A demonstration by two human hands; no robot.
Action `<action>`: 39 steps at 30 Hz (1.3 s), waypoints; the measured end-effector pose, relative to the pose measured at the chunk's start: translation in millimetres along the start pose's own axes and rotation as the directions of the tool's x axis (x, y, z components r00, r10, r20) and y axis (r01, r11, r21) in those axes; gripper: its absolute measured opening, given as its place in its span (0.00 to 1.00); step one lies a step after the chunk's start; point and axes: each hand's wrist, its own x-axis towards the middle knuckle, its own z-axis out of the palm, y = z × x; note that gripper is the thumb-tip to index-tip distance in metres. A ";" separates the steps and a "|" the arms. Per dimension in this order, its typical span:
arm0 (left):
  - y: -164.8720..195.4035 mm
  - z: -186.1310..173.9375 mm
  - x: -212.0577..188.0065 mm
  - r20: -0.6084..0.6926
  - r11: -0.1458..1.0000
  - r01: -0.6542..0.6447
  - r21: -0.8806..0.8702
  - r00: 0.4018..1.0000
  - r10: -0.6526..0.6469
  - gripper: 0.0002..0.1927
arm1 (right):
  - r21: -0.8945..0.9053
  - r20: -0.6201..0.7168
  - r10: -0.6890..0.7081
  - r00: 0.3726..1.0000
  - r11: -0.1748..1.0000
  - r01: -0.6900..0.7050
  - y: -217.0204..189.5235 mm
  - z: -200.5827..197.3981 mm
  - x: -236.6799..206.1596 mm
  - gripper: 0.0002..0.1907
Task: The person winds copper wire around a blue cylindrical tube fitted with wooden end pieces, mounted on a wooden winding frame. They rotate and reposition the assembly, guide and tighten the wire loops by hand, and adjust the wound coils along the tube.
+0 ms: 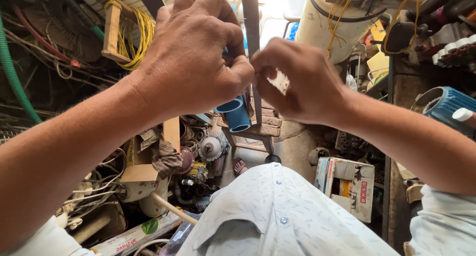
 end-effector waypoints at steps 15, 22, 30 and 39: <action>9.6 -10.7 5.1 -0.035 0.999 -0.027 0.037 0.999 0.029 0.13 | -0.767 0.249 -0.610 0.753 0.351 0.538 7.5 -31.9 19.3 0.05; -33.0 -41.5 8.6 0.170 0.803 -0.520 -0.291 0.798 0.578 0.37 | -0.749 -0.078 -0.381 0.921 0.632 0.199 1.2 2.4 -19.6 0.06; -41.1 6.5 20.0 -0.010 0.874 -0.485 -0.034 0.874 0.485 0.30 | -0.196 -0.557 0.050 0.829 0.962 -0.190 -47.5 41.5 -52.1 0.22; 11.2 7.6 55.7 0.208 0.992 0.017 -0.124 0.978 0.010 0.30 | -0.217 -0.562 0.143 0.815 0.925 -0.313 18.4 58.6 -83.6 0.12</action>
